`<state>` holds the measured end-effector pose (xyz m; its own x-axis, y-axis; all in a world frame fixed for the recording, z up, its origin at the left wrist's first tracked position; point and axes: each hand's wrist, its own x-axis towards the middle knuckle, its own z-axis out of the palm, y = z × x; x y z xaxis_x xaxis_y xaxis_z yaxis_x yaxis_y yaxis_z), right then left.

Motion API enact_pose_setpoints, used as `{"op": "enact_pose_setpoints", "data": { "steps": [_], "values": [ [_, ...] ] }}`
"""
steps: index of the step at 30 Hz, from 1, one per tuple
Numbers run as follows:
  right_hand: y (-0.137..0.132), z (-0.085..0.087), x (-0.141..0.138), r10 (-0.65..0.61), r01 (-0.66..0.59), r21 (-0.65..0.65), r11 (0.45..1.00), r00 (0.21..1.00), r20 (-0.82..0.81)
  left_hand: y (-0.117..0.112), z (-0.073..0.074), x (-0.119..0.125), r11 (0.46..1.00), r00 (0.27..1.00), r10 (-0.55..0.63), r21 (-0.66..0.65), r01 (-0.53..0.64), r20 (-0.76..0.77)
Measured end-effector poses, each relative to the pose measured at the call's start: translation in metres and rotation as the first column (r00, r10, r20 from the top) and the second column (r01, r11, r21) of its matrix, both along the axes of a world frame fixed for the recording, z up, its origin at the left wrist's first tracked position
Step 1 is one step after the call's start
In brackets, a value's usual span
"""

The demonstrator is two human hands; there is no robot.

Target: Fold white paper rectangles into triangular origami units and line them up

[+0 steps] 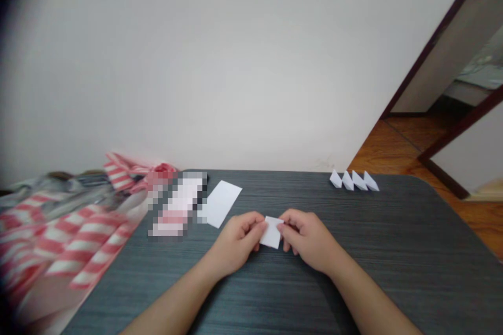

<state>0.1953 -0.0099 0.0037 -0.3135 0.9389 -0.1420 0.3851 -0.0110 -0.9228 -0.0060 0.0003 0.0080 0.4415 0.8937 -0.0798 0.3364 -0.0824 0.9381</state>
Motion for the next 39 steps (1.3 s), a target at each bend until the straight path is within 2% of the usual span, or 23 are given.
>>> {"op": "enact_pose_setpoints", "data": {
  "steps": [3, 9, 17, 25, 29, 31, 34, 37, 39],
  "values": [
    [0.0, 0.0, 0.0, 0.019, -0.019, -0.015, 1.0, 1.0, -0.006, 0.001, 0.001, 0.0, 0.999, 0.999, -0.015, 0.05, 0.017, -0.049],
    [0.0, 0.004, 0.0, 0.026, -0.026, 0.04, 0.999, 0.999, 0.021, 0.002, 0.0, 0.0, 0.984, 0.994, -0.066, 0.157, 0.079, -0.088],
    [0.0, -0.001, 0.003, -0.066, 0.068, 0.087, 0.994, 0.998, -0.024, 0.002, -0.005, 0.001, 0.998, 0.998, -0.049, 0.035, 0.05, -0.036],
    [0.005, 0.001, 0.002, -0.007, -0.001, 0.22, 0.976, 0.999, 0.037, 0.002, 0.001, 0.0, 0.99, 0.987, -0.121, 0.066, 0.128, -0.11],
    [0.006, 0.002, 0.003, 0.001, -0.013, 0.281, 0.96, 0.999, 0.043, 0.001, -0.004, 0.001, 0.995, 0.993, -0.087, 0.038, 0.09, -0.079],
    [0.005, 0.001, 0.005, 0.009, -0.02, 0.258, 0.966, 0.999, 0.044, 0.001, -0.006, 0.001, 0.999, 0.999, -0.03, 0.035, 0.032, -0.044],
    [0.002, 0.0, 0.007, 0.069, -0.079, 0.147, 0.986, 0.995, 0.074, 0.003, -0.01, 0.001, 0.996, 1.0, 0.029, 0.085, -0.029, -0.005],
    [0.0, 0.001, 0.008, 0.145, -0.15, 0.055, 0.987, 0.986, 0.079, 0.004, -0.013, 0.001, 0.995, 1.0, 0.021, 0.093, -0.022, 0.015],
    [-0.001, 0.002, 0.008, 0.158, -0.162, 0.052, 0.985, 0.985, 0.069, 0.004, -0.013, 0.001, 0.998, 0.999, 0.013, 0.067, -0.016, 0.039]
  ]
}}
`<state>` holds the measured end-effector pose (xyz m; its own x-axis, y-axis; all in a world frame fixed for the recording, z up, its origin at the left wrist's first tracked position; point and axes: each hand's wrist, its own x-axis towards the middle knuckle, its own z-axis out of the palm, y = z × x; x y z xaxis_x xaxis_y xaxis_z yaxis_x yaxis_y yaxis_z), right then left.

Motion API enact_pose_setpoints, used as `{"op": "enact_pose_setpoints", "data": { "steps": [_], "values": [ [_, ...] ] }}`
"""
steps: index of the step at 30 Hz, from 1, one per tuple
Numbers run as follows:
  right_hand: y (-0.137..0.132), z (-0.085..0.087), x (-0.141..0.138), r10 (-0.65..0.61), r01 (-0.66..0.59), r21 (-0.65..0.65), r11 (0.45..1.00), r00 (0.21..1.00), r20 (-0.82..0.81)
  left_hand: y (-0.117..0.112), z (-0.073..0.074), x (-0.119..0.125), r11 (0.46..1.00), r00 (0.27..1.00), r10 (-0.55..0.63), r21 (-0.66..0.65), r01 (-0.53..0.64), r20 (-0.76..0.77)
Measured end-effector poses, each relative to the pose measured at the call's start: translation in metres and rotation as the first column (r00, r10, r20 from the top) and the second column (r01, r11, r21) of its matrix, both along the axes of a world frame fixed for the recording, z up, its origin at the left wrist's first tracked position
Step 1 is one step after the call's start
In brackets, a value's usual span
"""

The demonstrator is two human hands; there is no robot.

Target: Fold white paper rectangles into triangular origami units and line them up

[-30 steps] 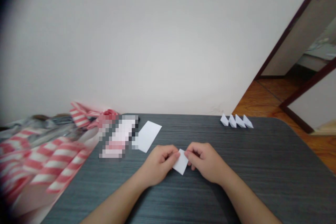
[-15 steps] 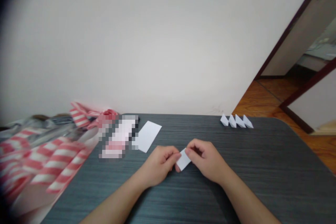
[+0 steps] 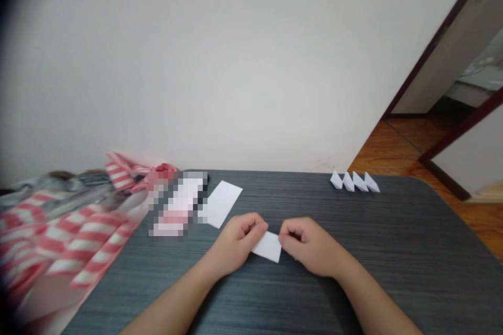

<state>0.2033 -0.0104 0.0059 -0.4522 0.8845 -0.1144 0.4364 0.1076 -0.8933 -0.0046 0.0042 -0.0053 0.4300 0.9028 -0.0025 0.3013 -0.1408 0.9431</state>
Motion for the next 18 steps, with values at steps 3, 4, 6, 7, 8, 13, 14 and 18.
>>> {"op": "enact_pose_setpoints", "data": {
  "steps": [3, 4, 6, 7, 8, 13, 14, 18],
  "values": [
    [0.0, 0.003, 0.002, -0.044, 0.045, 0.043, 0.998, 0.998, -0.04, 0.0, 0.001, 0.0, 0.998, 0.996, 0.016, -0.058, -0.011, 0.091],
    [0.001, 0.004, 0.003, -0.063, 0.067, 0.054, 0.996, 0.996, -0.059, 0.0, 0.001, 0.0, 0.997, 0.992, 0.024, -0.079, -0.014, 0.124],
    [0.001, 0.005, 0.004, -0.089, 0.096, 0.064, 0.993, 0.991, -0.098, 0.0, 0.002, 0.001, 0.993, 0.985, 0.031, -0.118, -0.012, 0.167],
    [0.001, 0.005, 0.004, -0.098, 0.106, 0.067, 0.992, 0.989, -0.113, 0.0, 0.002, 0.001, 0.991, 0.983, 0.034, -0.136, -0.01, 0.179],
    [0.0, 0.005, 0.004, -0.103, 0.112, 0.068, 0.991, 0.987, -0.123, 0.0, 0.002, 0.001, 0.988, 0.981, 0.038, -0.152, -0.009, 0.19],
    [-0.002, 0.002, 0.002, -0.07, 0.074, 0.068, 0.995, 0.996, -0.062, 0.0, -0.002, 0.003, 0.977, 0.971, 0.073, -0.212, -0.024, 0.226],
    [-0.002, 0.001, 0.001, -0.063, 0.067, 0.083, 0.994, 0.997, -0.043, 0.0, -0.003, 0.003, 0.976, 0.972, 0.075, -0.216, -0.026, 0.222],
    [-0.003, -0.005, 0.003, -0.099, 0.107, 0.11, 0.988, 0.992, -0.078, 0.001, -0.002, 0.005, 0.974, 0.976, 0.074, -0.224, -0.027, 0.206]
  ]
}}
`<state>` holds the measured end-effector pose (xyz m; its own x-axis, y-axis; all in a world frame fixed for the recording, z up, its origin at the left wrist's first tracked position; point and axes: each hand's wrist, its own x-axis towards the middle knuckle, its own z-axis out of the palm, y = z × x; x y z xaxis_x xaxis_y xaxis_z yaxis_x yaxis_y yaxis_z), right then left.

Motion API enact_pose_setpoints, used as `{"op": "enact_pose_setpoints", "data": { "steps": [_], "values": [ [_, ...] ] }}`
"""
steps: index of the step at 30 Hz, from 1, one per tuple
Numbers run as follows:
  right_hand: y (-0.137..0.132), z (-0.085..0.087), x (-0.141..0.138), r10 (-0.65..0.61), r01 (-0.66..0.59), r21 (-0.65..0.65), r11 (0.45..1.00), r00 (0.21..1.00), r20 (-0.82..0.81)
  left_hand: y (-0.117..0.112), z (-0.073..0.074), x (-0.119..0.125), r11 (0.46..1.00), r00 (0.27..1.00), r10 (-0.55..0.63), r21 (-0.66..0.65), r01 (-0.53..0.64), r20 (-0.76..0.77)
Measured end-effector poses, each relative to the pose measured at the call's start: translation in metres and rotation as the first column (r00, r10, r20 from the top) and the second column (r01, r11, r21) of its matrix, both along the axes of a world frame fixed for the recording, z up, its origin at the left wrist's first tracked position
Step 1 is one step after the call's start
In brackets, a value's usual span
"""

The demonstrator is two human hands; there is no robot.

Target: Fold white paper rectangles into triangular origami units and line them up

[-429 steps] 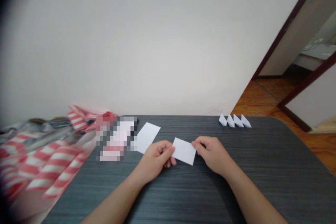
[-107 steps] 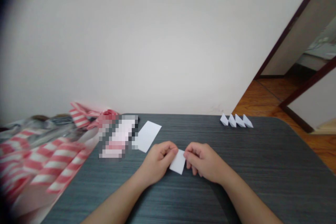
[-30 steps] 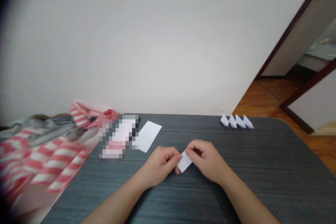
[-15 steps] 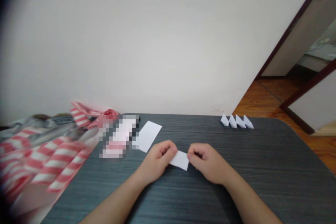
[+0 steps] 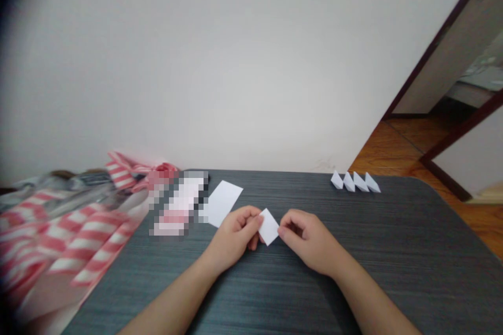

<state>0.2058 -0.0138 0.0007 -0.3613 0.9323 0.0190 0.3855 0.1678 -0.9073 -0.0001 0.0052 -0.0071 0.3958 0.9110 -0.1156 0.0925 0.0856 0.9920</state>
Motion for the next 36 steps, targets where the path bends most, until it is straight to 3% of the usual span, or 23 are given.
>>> {"op": "enact_pose_setpoints", "data": {
  "steps": [4, 9, 13, 26, 36],
  "values": [
    [0.0, -0.002, 0.001, 0.041, -0.044, -0.034, 0.998, 0.997, -0.065, 0.0, 0.004, 0.001, 1.0, 1.0, 0.002, -0.008, -0.002, -0.002],
    [0.001, 0.004, 0.001, 0.12, -0.121, 0.144, 0.982, 0.993, 0.018, -0.001, 0.008, 0.0, 1.0, 1.0, -0.018, -0.019, 0.018, 0.003],
    [0.002, 0.006, -0.001, 0.118, -0.128, 0.19, 0.973, 0.991, 0.064, -0.001, 0.01, 0.0, 1.0, 1.0, -0.026, -0.016, 0.026, -0.008],
    [0.003, 0.008, -0.003, 0.101, -0.11, 0.215, 0.97, 0.994, 0.052, 0.0, -0.004, -0.002, 0.999, 0.999, -0.03, 0.02, 0.031, -0.039],
    [0.003, -0.001, -0.003, -0.032, 0.021, 0.184, 0.983, 0.998, 0.06, -0.001, -0.003, -0.002, 0.999, 0.999, -0.046, 0.028, 0.046, -0.026]
  ]
}}
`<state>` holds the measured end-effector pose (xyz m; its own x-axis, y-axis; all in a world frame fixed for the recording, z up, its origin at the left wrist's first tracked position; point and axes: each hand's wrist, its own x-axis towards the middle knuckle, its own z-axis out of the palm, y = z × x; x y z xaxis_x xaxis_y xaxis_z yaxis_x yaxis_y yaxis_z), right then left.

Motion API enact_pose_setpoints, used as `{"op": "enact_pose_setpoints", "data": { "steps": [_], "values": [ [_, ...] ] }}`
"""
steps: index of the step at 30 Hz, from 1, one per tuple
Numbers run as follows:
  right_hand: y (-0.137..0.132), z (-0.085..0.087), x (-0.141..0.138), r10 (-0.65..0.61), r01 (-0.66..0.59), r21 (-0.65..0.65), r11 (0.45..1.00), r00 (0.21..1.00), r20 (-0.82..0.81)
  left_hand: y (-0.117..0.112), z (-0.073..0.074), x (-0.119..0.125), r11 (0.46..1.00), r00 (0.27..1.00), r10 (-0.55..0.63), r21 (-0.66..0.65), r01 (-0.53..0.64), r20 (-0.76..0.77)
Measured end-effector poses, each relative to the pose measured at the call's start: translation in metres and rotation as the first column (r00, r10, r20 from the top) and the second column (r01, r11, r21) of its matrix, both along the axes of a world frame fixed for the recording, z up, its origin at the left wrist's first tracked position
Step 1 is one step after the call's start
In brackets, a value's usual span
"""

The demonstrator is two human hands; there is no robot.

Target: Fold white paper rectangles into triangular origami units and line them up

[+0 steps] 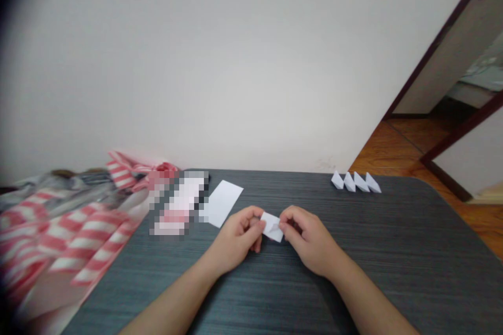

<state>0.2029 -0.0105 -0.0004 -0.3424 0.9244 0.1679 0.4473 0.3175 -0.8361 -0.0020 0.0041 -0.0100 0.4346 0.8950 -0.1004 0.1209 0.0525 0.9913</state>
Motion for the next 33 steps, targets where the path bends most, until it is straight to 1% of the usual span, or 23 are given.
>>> {"op": "enact_pose_setpoints", "data": {
  "steps": [3, 9, 16, 22, 28, 33],
  "values": [
    [0.001, 0.002, -0.001, -0.009, 0.009, 0.001, 1.0, 1.0, 0.006, 0.0, 0.001, 0.0, 1.0, 1.0, 0.005, 0.002, -0.005, 0.016],
    [0.0, 0.007, -0.003, -0.006, 0.006, 0.008, 1.0, 1.0, 0.022, 0.0, 0.007, 0.001, 0.999, 0.999, -0.049, -0.018, 0.048, -0.006],
    [0.0, 0.01, -0.005, -0.053, 0.051, 0.03, 0.998, 0.996, 0.073, -0.001, 0.01, -0.002, 0.997, 0.996, -0.066, 0.028, 0.068, -0.051],
    [0.0, 0.013, -0.006, -0.035, 0.03, 0.051, 0.998, 0.995, 0.097, -0.002, 0.013, -0.001, 0.996, 0.996, -0.084, 0.012, 0.085, -0.033],
    [0.0, 0.011, -0.007, -0.029, 0.024, 0.053, 0.998, 0.995, 0.092, -0.002, 0.012, -0.001, 0.997, 0.994, -0.077, 0.012, 0.079, -0.082],
    [0.0, 0.004, -0.004, -0.04, 0.04, 0.001, 0.999, 0.998, 0.05, -0.001, 0.01, -0.001, 0.996, 0.993, -0.085, 0.022, 0.088, -0.087]
  ]
}}
